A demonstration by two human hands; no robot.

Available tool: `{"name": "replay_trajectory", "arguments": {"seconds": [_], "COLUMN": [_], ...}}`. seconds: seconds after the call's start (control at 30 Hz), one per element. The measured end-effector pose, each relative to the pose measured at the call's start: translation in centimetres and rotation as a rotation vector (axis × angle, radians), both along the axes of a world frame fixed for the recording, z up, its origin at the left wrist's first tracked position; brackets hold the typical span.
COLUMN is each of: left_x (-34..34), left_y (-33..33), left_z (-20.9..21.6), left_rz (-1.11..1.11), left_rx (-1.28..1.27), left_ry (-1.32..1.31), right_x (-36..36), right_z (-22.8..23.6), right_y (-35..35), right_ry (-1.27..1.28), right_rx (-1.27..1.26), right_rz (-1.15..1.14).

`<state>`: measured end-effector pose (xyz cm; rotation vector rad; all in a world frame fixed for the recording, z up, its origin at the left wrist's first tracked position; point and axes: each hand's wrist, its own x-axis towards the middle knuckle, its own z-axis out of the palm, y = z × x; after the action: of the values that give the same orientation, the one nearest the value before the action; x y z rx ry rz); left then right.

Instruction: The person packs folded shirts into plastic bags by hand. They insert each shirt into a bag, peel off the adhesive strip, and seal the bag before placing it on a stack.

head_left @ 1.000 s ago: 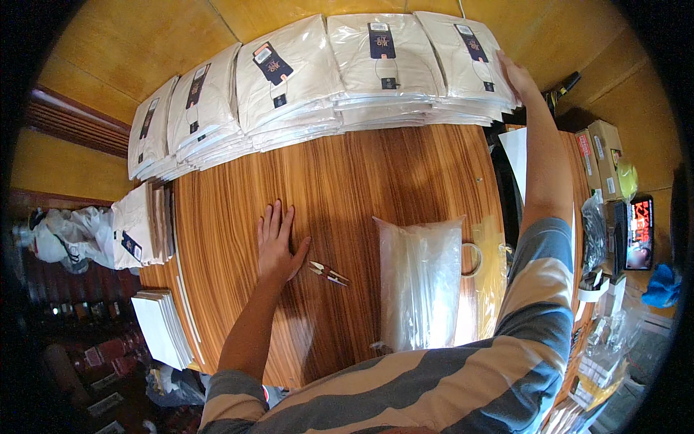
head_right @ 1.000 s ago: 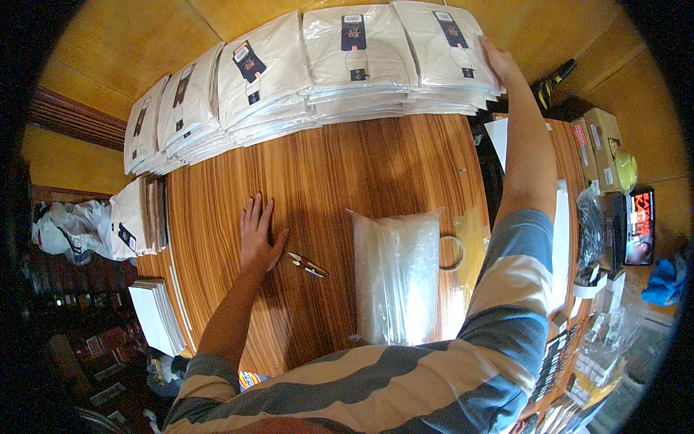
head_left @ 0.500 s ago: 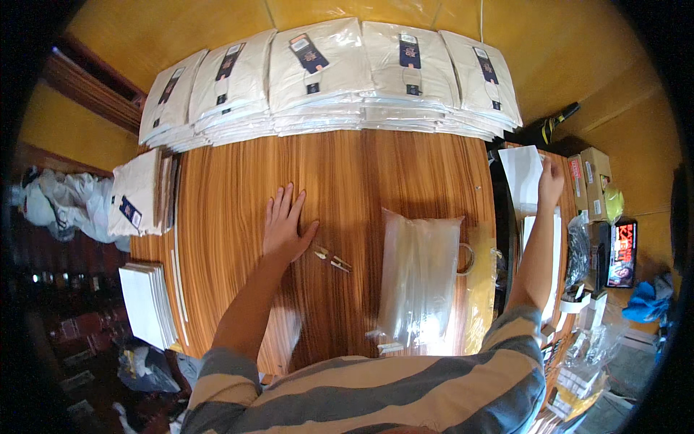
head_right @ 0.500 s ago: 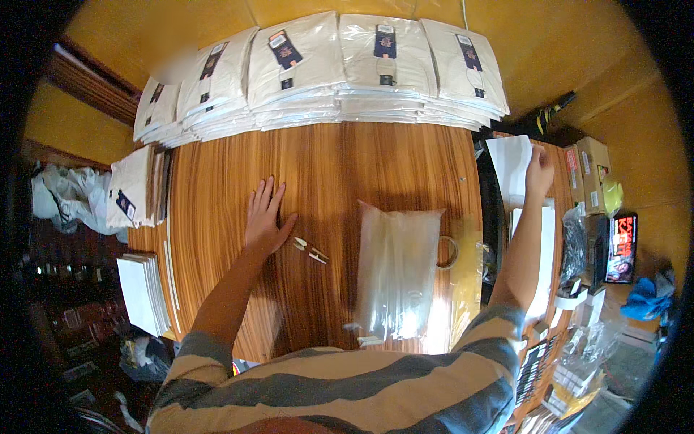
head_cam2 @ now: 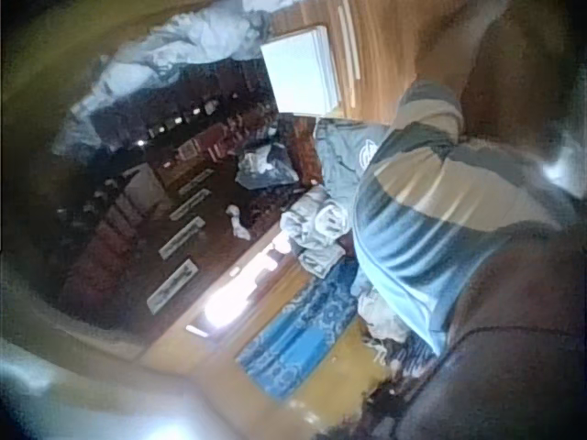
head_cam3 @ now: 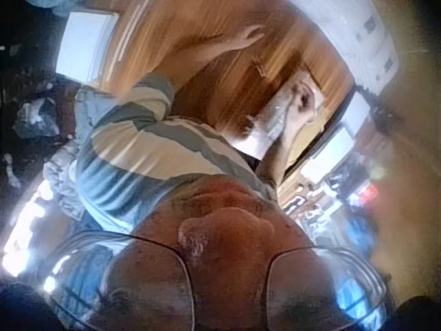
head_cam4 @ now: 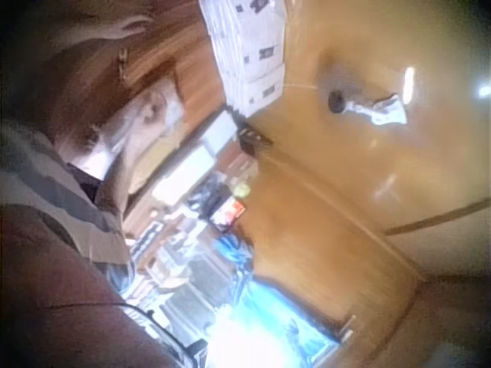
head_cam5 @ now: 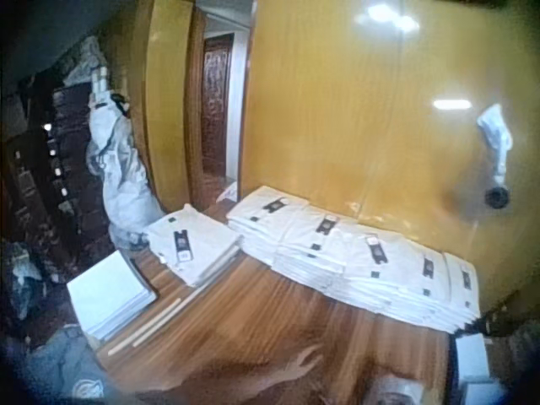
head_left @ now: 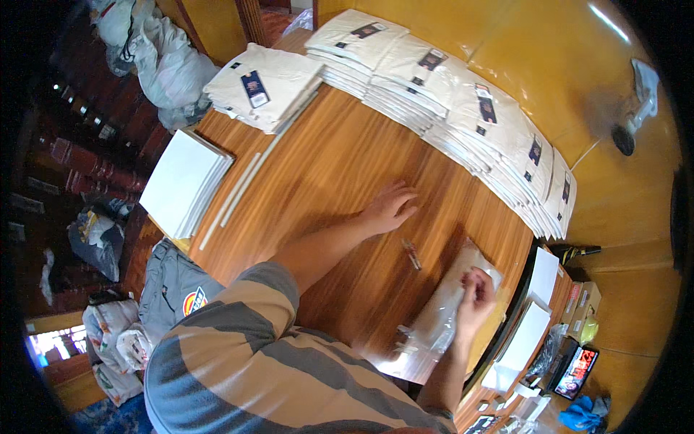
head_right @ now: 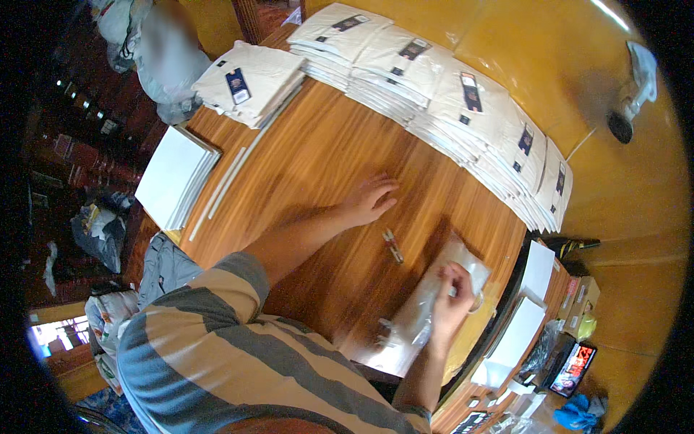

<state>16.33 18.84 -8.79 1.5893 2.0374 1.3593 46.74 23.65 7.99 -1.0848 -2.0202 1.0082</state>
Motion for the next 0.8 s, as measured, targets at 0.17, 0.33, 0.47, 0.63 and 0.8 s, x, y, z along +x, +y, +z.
{"name": "replay_trajectory", "arguments": {"seconds": [0.17, 0.33, 0.47, 0.63, 0.8], "left_x": [-2.2, -8.2, -14.9, -19.8, -22.5], "left_y": [-11.3, -23.1, -27.6, -26.6, -20.9], "left_z": [3.2, 2.0, 5.8, 5.5, 5.7], "left_rz": [-0.275, -0.246, -0.204, -0.272, -0.352], "left_rx": [-0.101, -0.268, -0.304, -0.108, 0.051], "left_ry": [-0.474, -0.773, -0.709, -1.033, -1.116], "right_x": [-22.9, -48.5, -54.3, -55.9, -56.6], "right_z": [-0.7, -2.4, -5.4, -3.2, -3.7], "right_y": [-6.8, -7.1, -5.3, -6.4, -6.2], "right_ry": [0.328, 0.366, 0.184, 0.073, 0.064], "right_rx": [-0.496, -0.915, -0.734, -0.755, -0.605], "right_rz": [0.232, 0.398, 0.265, 0.222, 0.181]}}
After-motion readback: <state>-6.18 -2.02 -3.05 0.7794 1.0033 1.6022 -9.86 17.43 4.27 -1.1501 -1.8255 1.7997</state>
